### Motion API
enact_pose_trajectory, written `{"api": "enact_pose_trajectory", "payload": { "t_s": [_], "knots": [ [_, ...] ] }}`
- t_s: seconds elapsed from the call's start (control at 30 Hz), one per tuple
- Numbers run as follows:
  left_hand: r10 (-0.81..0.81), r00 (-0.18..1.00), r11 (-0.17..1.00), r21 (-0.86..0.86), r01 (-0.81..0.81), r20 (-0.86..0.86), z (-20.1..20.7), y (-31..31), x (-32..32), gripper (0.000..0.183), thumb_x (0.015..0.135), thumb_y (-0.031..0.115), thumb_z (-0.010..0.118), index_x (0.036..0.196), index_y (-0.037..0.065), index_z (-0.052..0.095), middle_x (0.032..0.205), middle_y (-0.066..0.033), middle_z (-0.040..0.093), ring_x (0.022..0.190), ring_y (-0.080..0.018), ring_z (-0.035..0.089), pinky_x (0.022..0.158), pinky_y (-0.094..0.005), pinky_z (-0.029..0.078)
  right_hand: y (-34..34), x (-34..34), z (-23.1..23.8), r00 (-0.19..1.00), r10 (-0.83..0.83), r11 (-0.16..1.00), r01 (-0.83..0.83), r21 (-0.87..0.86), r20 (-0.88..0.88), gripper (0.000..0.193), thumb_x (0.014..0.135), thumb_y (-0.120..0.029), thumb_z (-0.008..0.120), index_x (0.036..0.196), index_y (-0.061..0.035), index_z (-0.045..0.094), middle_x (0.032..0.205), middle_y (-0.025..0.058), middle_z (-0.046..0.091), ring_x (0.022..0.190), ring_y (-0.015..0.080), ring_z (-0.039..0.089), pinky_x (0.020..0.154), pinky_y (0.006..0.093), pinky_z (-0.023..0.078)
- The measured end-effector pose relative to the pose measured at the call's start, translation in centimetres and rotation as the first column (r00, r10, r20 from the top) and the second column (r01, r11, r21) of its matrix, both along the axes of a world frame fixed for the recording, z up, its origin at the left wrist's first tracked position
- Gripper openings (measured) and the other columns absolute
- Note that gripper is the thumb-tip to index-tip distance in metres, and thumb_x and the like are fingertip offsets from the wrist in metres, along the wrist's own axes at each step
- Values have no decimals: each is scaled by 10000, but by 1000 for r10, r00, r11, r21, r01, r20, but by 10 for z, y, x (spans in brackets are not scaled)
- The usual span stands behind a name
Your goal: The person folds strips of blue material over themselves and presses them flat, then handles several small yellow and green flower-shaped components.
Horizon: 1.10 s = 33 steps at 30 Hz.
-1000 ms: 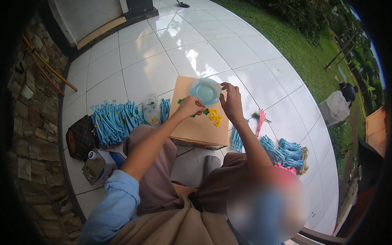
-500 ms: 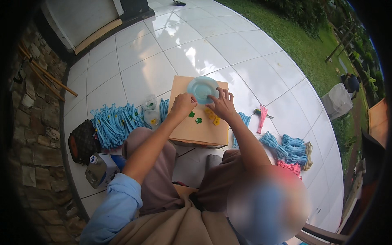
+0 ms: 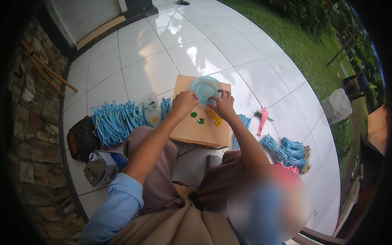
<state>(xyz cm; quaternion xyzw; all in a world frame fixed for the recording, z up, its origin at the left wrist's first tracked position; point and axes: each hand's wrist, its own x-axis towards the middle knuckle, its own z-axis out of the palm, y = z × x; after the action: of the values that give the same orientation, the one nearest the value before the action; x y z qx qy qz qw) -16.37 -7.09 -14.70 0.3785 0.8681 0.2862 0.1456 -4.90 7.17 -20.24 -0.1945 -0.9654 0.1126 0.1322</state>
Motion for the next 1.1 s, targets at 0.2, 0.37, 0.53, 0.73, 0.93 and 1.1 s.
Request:
{"api": "enact_pose_trajectory", "payload": {
  "t_s": [0.2,0.37,0.53,0.73,0.93,1.1],
  "knots": [
    [8,1000,1000,-3,-8,-23,-2,-2,-5,181,725,217,665,823,65,651,783,-98,660,777,-271,635,712,-364,501,-3,-3,4,998,-66,986,68,-151,17,274,677,-217,712,937,-264,641,1219,104,393,1143,333,317,904,511,299],
    [13,1000,1000,15,-12,-24,-10,3,-5,160,712,195,663,806,65,660,767,-100,658,767,-279,632,699,-370,504,0,0,17,989,-101,961,67,-270,-112,303,676,-99,652,940,-243,611,1163,93,417,1105,321,345,886,476,330],
    [-364,906,929,-13,370,-214,-46,21,26,113,733,77,570,810,34,639,827,-154,631,770,-324,619,699,-408,501,22,18,24,947,-158,971,97,-219,-279,336,672,-14,560,974,-160,570,1113,122,449,1073,333,383,886,425,373],
    [-335,855,936,-36,349,-395,-54,25,43,52,738,9,549,782,1,576,876,-170,551,791,-343,603,673,-408,510,28,40,27,960,-113,969,49,-241,-256,293,690,-29,567,958,-147,584,1109,125,456,1075,321,382,912,416,359],
    [-191,928,960,136,245,-321,-48,25,39,87,730,59,623,781,4,578,852,-163,574,748,-294,619,624,-370,520,15,42,48,950,-63,885,-88,-458,-305,255,699,-38,582,934,-134,606,1107,119,472,1085,298,379,940,396,334],
    [-127,867,930,361,-64,481,-10,24,18,138,746,57,666,850,-32,649,831,-144,664,669,-137,654,613,-218,537,5,39,64,918,13,942,-144,-304,-396,269,688,-33,611,937,-135,605,1128,97,462,1082,283,388,932,389,343]
  ]
}}
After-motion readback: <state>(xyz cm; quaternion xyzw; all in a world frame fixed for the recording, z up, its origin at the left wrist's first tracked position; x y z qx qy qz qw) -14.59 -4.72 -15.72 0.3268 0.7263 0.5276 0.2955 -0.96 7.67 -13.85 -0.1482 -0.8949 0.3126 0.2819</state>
